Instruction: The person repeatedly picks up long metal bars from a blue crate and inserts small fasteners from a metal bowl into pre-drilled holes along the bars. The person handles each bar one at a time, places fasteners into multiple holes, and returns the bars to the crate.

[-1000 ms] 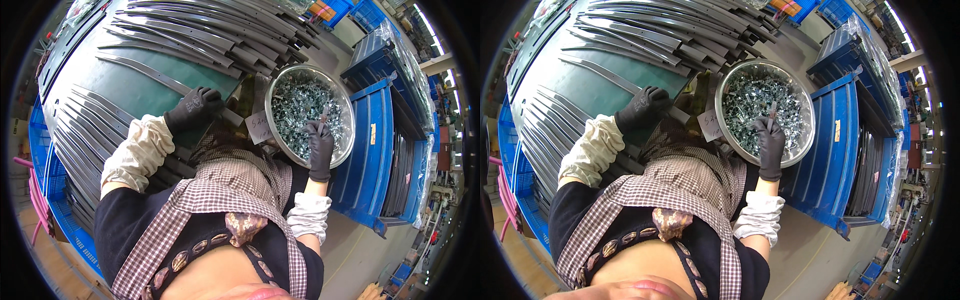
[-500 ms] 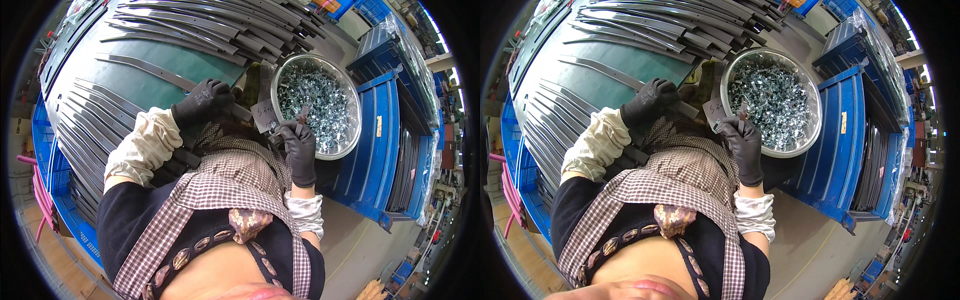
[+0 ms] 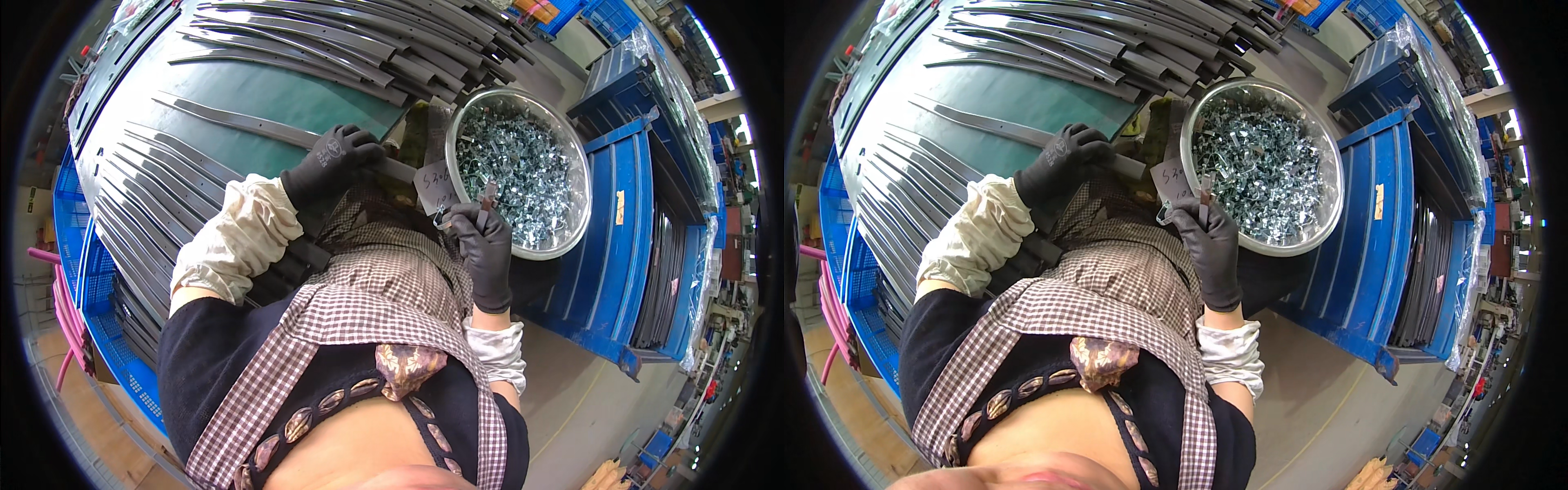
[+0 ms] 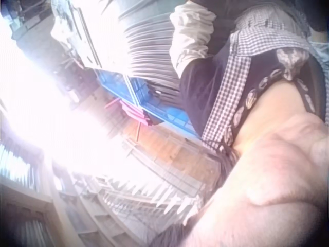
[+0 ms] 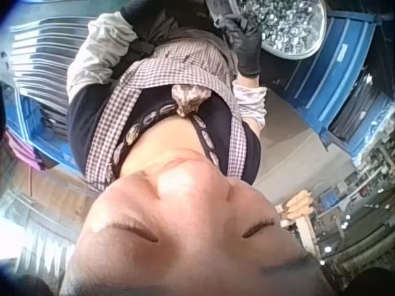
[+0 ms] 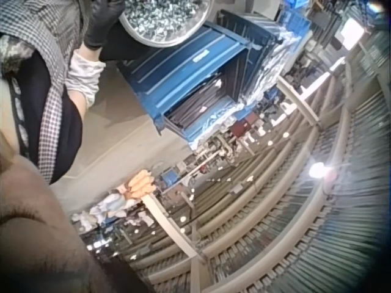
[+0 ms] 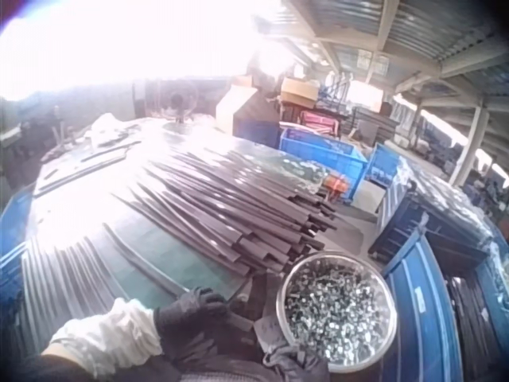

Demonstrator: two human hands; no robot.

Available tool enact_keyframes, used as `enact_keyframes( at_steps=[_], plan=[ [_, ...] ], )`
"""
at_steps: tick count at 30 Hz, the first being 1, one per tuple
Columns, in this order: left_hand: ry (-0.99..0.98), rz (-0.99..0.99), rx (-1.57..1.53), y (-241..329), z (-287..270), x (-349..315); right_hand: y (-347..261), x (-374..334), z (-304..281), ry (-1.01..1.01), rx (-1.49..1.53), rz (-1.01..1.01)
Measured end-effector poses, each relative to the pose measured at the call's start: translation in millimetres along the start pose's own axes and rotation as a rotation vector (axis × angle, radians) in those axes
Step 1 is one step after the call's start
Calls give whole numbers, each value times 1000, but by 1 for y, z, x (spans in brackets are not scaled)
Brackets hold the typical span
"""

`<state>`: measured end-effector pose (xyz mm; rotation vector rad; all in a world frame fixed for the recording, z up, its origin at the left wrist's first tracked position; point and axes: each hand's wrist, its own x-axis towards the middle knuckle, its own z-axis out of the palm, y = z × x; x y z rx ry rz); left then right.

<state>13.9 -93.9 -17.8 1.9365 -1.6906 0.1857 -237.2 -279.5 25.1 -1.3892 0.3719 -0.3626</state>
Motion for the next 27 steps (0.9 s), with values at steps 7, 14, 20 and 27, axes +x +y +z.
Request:
enact_keyframes(
  at_steps=[7, 14, 20, 27],
  plan=[
    [-144, -63, -15, -8, -11, 13, 2, -4, 0, -1, 27, 13],
    [91, -22, 205, -23, 8, 29, 1, -12, 1, -8, 82, -1],
    [-63, -119, -329, 16, -11, 10, 6, -19, 0, -31, 159, -20],
    [-358, -325, -913, 88, -7, -13, 25, -15, 24, -175, 10, -188]
  ],
)
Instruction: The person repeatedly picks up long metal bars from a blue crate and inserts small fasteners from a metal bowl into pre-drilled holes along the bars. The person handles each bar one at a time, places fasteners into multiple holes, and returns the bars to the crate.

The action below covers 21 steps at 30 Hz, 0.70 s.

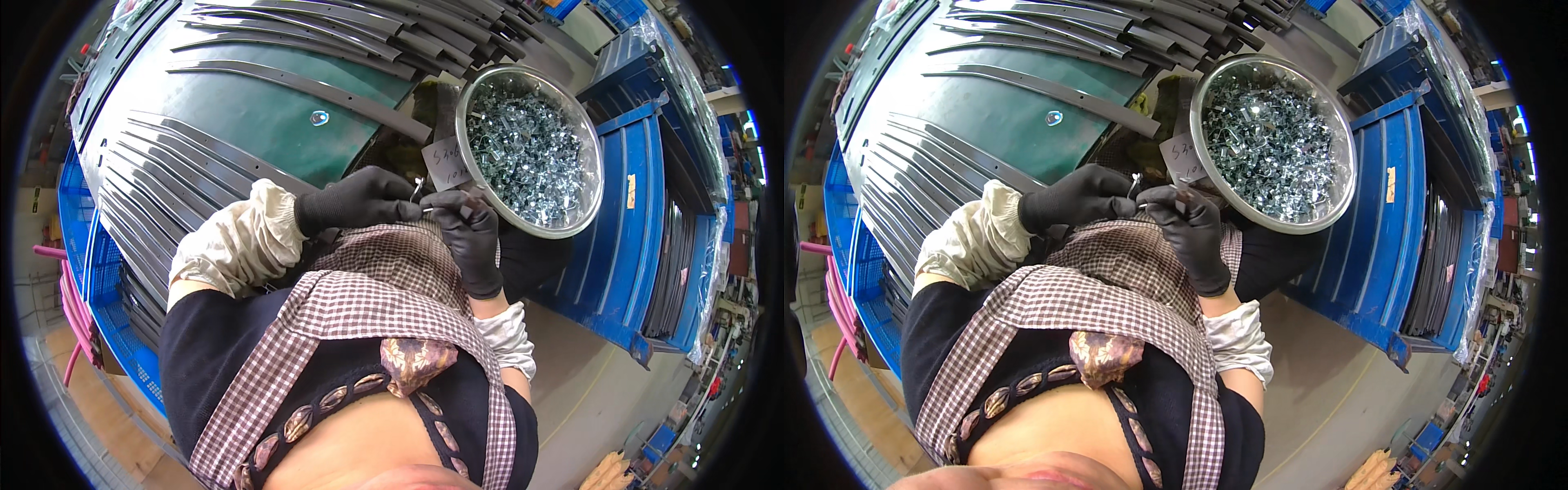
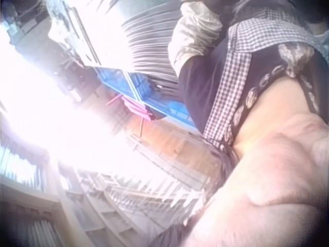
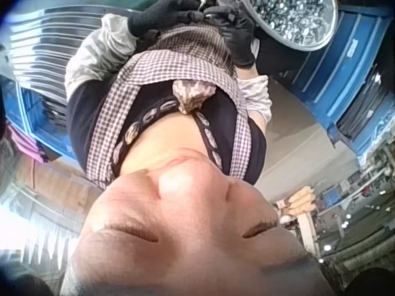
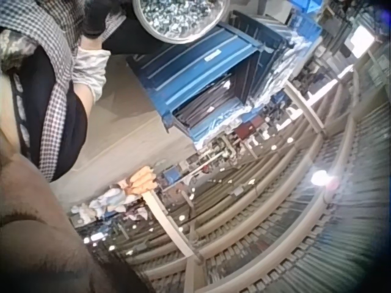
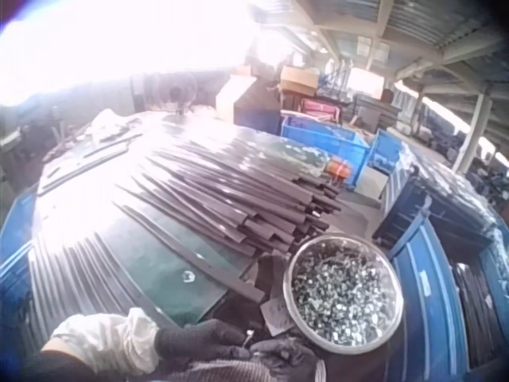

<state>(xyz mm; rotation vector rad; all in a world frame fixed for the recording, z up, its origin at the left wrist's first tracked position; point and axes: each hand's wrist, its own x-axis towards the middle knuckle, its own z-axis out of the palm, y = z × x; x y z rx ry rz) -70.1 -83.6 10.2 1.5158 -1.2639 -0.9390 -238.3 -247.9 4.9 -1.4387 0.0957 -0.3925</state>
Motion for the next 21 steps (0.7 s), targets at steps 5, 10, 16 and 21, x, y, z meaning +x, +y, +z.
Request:
enact_keyframes(
  at_steps=[5, 10, 16, 21],
  plan=[
    [185, 255, 507, 10, -5, 2, 10, 2, 2, 54, 18, 104],
    [149, 516, 1116, 3, -12, 7, 2, 10, 3, -42, 104, 375],
    [119, 564, 1231, -9, -18, 8, 15, 15, -7, -107, 64, 476],
    [358, 518, 1164, -11, -41, 27, 26, 21, -11, -69, 50, 352]
  ],
)
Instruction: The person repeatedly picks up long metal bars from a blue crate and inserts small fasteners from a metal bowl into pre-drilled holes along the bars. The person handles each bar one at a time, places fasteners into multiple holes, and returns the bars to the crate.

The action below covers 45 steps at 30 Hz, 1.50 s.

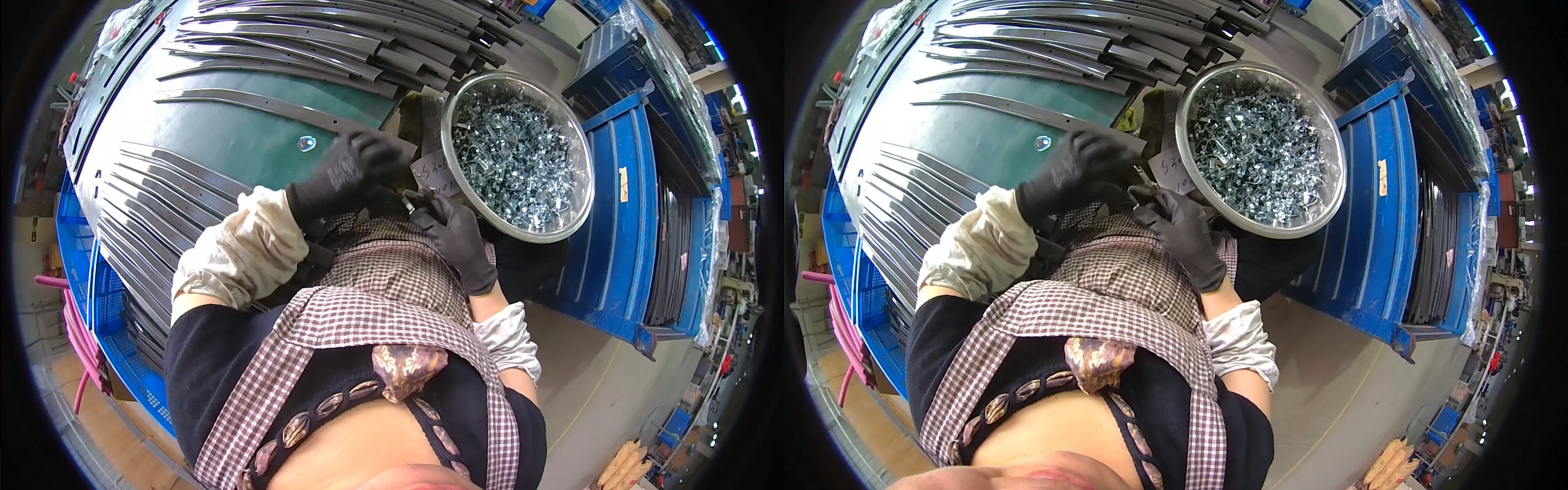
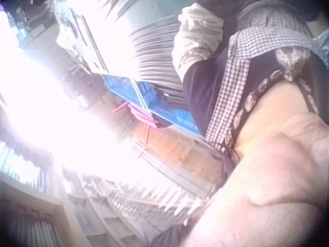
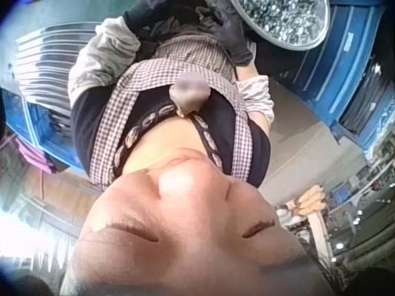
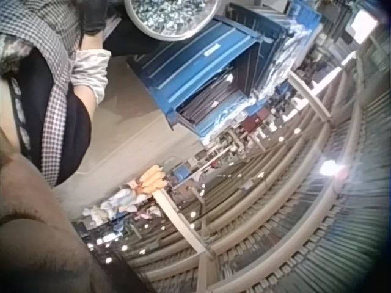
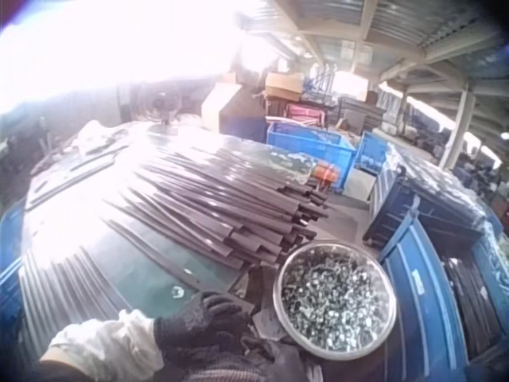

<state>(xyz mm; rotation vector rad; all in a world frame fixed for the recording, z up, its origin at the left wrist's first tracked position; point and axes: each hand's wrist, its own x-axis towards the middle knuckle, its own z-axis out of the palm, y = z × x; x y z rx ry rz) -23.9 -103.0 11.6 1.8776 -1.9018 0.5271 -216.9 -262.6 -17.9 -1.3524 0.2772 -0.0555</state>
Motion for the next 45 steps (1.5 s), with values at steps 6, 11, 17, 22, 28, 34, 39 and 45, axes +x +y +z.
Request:
enact_keyframes(
  at_steps=[6, 11, 17, 22, 28, 34, 39, 45],
  plan=[
    [-204, -147, -56, -43, 23, -13, 10, 16, -18, 110, -361, -216],
    [-172, -37, -117, -34, 15, -11, 15, 23, -24, 83, -636, -282],
    [-154, -4, -193, -43, 28, -20, 14, 29, -21, 44, -787, -384],
    [-167, -23, -222, -38, 29, -15, 36, 50, -31, -20, -303, -132],
    [-151, -15, -195, -40, 28, -17, 36, 42, -26, 130, -626, -346],
    [-125, 12, -199, -41, 25, -15, 19, -3, -44, 128, -675, -173],
    [-143, 11, -182, -44, 27, -18, 14, 0, -40, 87, -755, -291],
    [-179, 1, -206, -41, 25, -16, 11, 8, -39, 47, -799, -240]
  ],
)
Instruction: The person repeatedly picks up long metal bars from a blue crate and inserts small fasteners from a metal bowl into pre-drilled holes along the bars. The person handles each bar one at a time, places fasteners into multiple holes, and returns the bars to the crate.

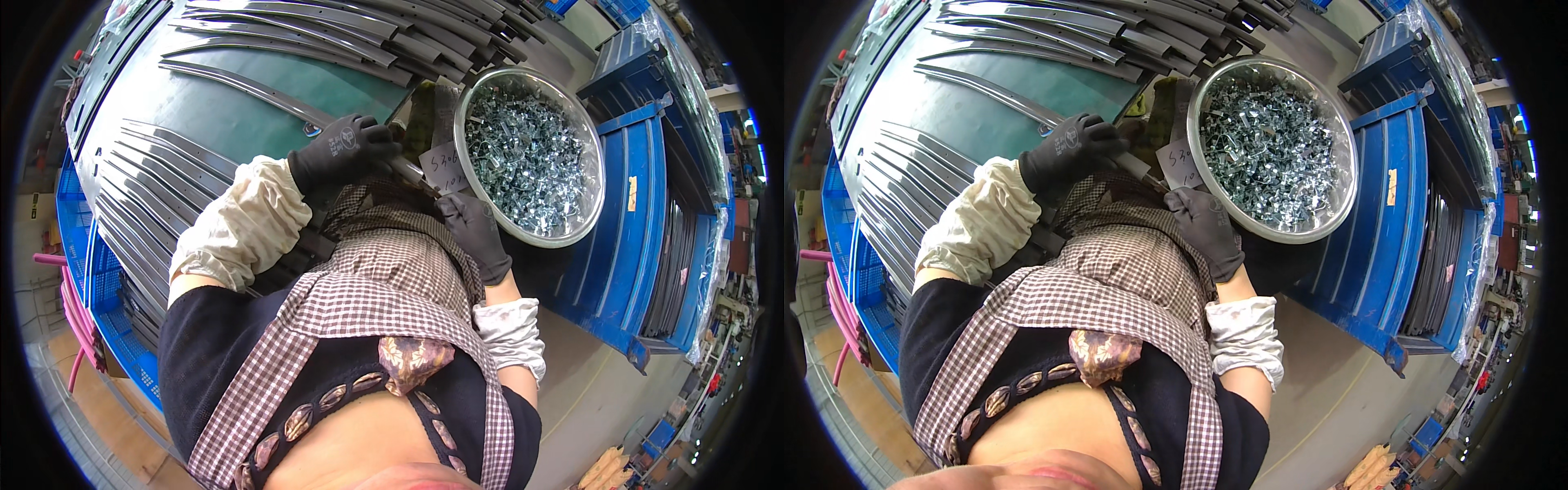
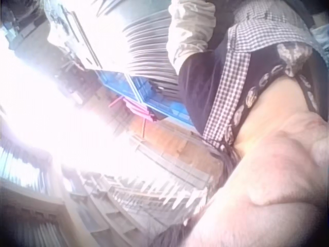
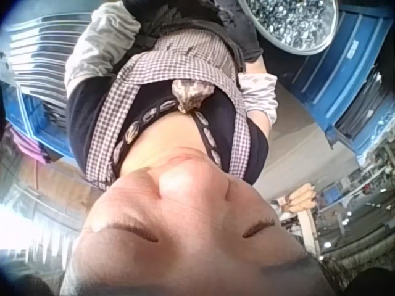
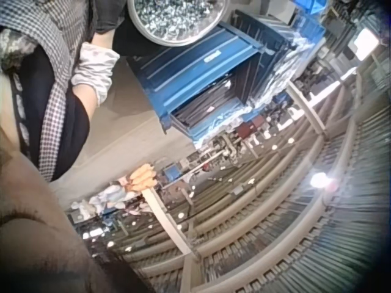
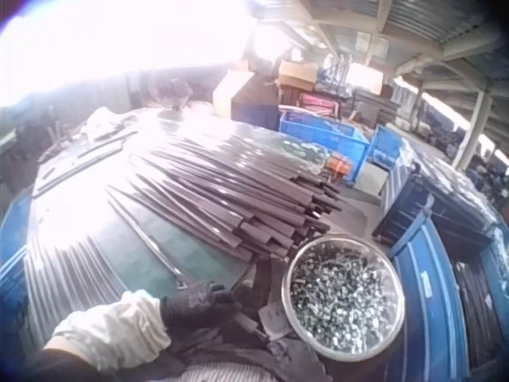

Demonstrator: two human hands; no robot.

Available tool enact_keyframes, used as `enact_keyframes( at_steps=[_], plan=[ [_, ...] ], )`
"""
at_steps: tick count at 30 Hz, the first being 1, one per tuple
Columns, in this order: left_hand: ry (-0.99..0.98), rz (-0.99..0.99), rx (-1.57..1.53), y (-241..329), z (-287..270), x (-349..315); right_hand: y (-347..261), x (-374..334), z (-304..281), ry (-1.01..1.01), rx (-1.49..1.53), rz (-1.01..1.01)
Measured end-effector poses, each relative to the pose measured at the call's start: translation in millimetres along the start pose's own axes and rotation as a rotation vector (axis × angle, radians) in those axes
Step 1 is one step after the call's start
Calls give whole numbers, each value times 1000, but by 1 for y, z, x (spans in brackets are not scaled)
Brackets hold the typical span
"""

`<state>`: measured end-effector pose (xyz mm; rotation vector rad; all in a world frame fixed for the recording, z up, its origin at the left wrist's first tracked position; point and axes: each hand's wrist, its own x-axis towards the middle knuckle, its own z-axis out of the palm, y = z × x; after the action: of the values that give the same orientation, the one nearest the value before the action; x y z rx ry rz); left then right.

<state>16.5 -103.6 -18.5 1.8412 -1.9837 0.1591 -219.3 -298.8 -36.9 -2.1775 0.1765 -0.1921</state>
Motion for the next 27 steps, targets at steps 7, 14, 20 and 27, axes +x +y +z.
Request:
enact_keyframes(
  at_steps=[7, 14, 20, 27],
  plan=[
    [-14, -26, 6, 3, -2, 0, 7, -7, -9, -84, 54, 120],
    [-39, -23, 13, 1, 2, 0, -12, 8, -4, -31, -216, -11],
    [-23, -38, 58, 2, 1, -3, -38, 16, 2, 88, -529, -231],
    [5, -62, 5, 8, -8, -1, -2, -19, -41, 191, -328, -85]
  ],
)
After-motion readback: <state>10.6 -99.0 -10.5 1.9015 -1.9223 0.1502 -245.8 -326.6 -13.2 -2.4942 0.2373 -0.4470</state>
